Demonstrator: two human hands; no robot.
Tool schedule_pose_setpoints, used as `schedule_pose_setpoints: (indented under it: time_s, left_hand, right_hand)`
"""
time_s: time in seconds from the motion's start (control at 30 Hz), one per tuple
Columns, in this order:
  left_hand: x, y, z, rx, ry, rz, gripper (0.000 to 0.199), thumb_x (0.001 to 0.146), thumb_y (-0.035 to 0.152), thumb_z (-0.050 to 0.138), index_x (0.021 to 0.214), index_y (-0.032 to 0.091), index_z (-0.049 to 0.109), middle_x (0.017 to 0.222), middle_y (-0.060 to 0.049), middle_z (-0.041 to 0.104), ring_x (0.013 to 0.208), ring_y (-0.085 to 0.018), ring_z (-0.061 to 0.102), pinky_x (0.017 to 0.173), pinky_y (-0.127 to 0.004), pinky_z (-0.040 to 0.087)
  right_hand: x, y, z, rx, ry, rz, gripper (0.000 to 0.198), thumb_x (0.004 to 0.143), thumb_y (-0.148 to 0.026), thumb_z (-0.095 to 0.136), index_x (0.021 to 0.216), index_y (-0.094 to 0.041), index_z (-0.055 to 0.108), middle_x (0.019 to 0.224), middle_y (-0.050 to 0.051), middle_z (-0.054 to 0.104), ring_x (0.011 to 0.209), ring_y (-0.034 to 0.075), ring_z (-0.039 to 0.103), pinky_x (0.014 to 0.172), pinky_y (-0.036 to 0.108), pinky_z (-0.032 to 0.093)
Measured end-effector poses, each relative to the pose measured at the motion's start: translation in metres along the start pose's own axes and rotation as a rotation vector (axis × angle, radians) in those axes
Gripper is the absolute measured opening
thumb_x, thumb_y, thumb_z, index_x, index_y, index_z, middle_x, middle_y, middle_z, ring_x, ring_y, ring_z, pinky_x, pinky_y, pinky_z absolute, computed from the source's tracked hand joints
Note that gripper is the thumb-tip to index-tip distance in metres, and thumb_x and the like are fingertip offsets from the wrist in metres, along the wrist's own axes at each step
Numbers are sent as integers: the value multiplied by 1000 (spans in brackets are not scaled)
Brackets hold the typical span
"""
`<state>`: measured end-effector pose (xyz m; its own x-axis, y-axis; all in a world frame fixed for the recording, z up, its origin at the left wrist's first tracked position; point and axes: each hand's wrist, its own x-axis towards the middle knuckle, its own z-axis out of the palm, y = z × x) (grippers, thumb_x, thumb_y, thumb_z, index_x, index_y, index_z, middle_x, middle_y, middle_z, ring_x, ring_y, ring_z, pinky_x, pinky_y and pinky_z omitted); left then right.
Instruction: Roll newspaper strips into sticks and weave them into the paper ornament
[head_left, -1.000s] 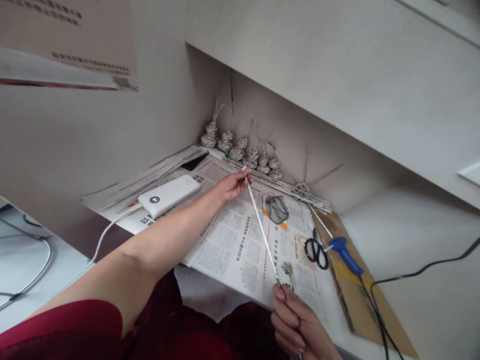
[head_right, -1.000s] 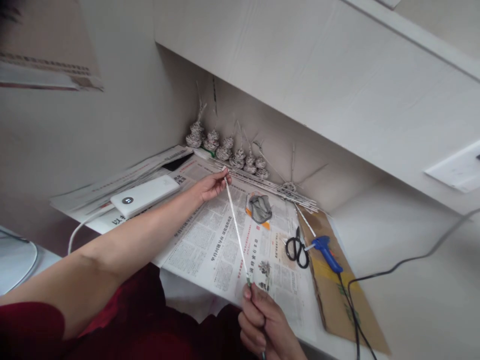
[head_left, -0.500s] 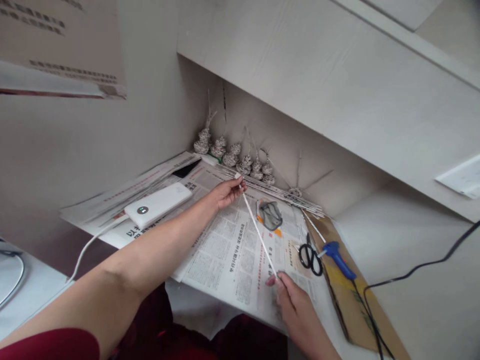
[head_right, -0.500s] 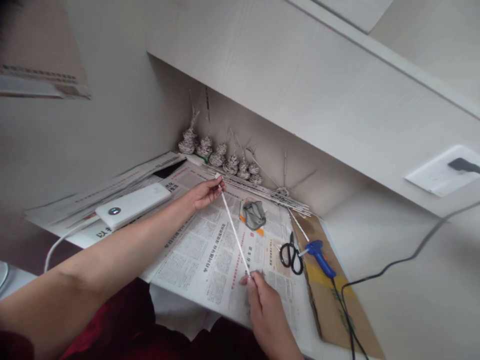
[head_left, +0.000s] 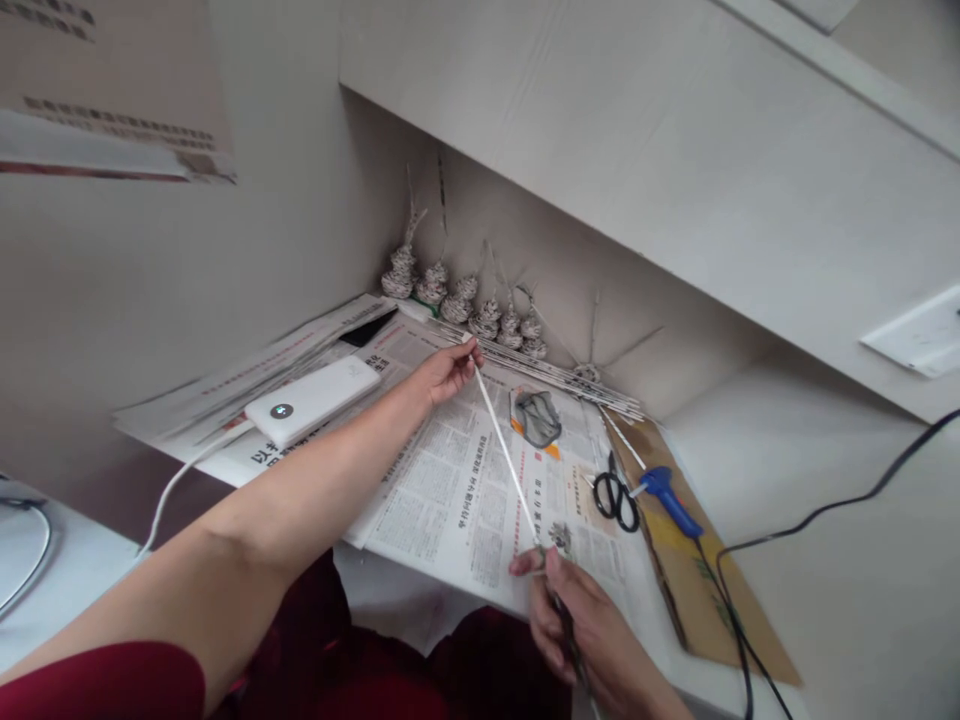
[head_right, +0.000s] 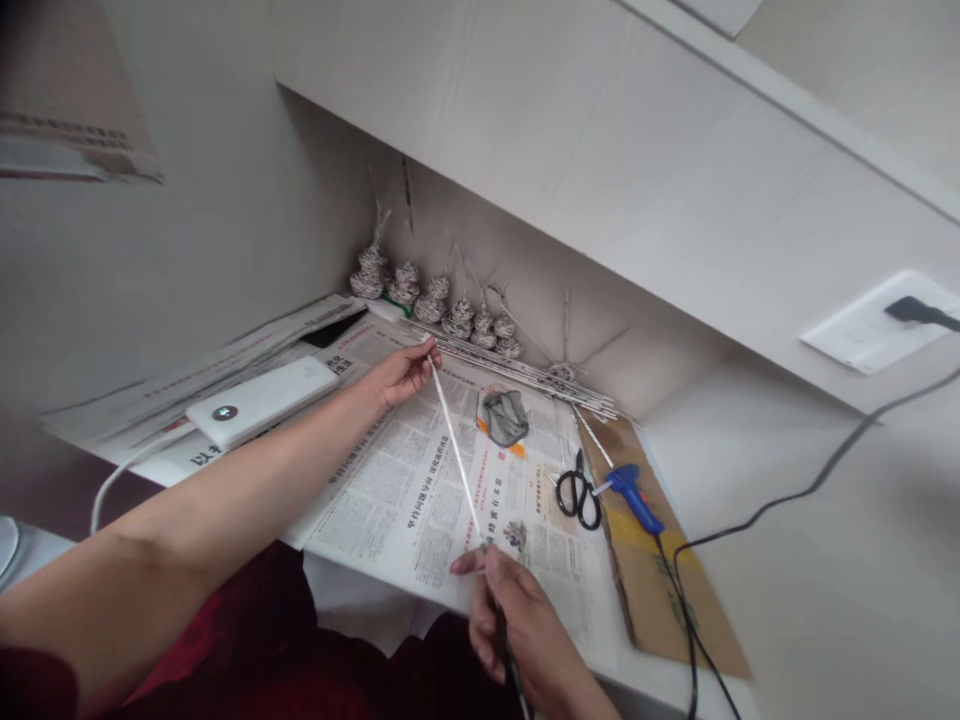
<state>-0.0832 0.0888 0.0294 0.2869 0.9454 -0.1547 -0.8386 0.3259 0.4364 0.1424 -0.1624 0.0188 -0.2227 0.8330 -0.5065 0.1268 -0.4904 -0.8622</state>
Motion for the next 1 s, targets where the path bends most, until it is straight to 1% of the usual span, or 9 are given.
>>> schedule_pose_setpoints:
  time_s: [0.13,0.23,0.37,0.5,0.6,0.7,0.8,0.9,1.0]
  left_hand:
    - [4,4,-3,-11,74,31,18,88,14,51,71,12,55,56,-1,55,48,-7,58,39,-9,44]
    - [6,5,-4,-14,131,66,16,88,15,51,73,12,56,55,0,55,50,-8,58,42,-11,46]
    - [4,5,-3,-11,111,59,14,88,15,51,75,12,57,56,-1,54,53,-7,56,44,-11,44]
    - [2,6,-2,-13,81,45,18,89,16,50,71,13,55,58,-1,53,55,-7,54,45,-11,43]
    - [2,6,-3,-12,72,38,20,89,17,51,70,14,55,59,-1,53,55,-6,54,45,-12,43]
    - [3,4,-4,5,75,38,20,89,17,50,69,14,54,59,0,53,54,-6,54,44,-11,42]
    - [4,2,-4,42,85,34,20,88,17,51,69,13,53,58,0,53,53,-6,54,44,-10,42]
    - [4,1,-3,60,80,48,20,89,16,50,70,12,53,58,0,53,55,-6,55,46,-10,43]
    - [2,3,-3,66,82,61,21,90,17,49,70,12,52,57,0,53,56,-6,54,47,-10,42]
  right_hand:
    - [-16,-5,-24,-808,428,-275,42,83,-51,51,113,-22,52,72,3,60,61,17,56,56,27,43]
    - [-27,-3,-40,-997,569,-307,34,86,-50,46,100,-22,58,79,7,64,75,23,59,69,32,43]
    - [-34,4,-36,-575,335,-149,35,89,-51,42,86,-20,58,62,0,52,57,14,50,53,24,40]
    - [-35,16,-26,164,-2,99,35,87,-53,45,80,-19,50,46,-11,18,34,5,15,33,18,16]
    - [-35,19,-24,298,-107,132,34,88,-52,45,81,-20,50,43,-12,19,32,5,16,32,17,17]
    - [-33,11,-23,13,-33,103,42,89,-55,37,98,-17,55,50,-8,38,35,7,34,35,19,27]
    - [-25,-4,-26,-543,234,-60,42,88,-52,42,113,-20,52,66,-2,55,50,12,51,47,24,39]
    - [-15,-14,-31,-1044,496,-299,35,88,-46,44,108,-20,57,77,4,63,68,19,58,65,30,42]
    - [-12,-17,-31,-1108,454,-352,35,91,-43,36,99,-20,61,82,6,65,74,20,59,70,31,41]
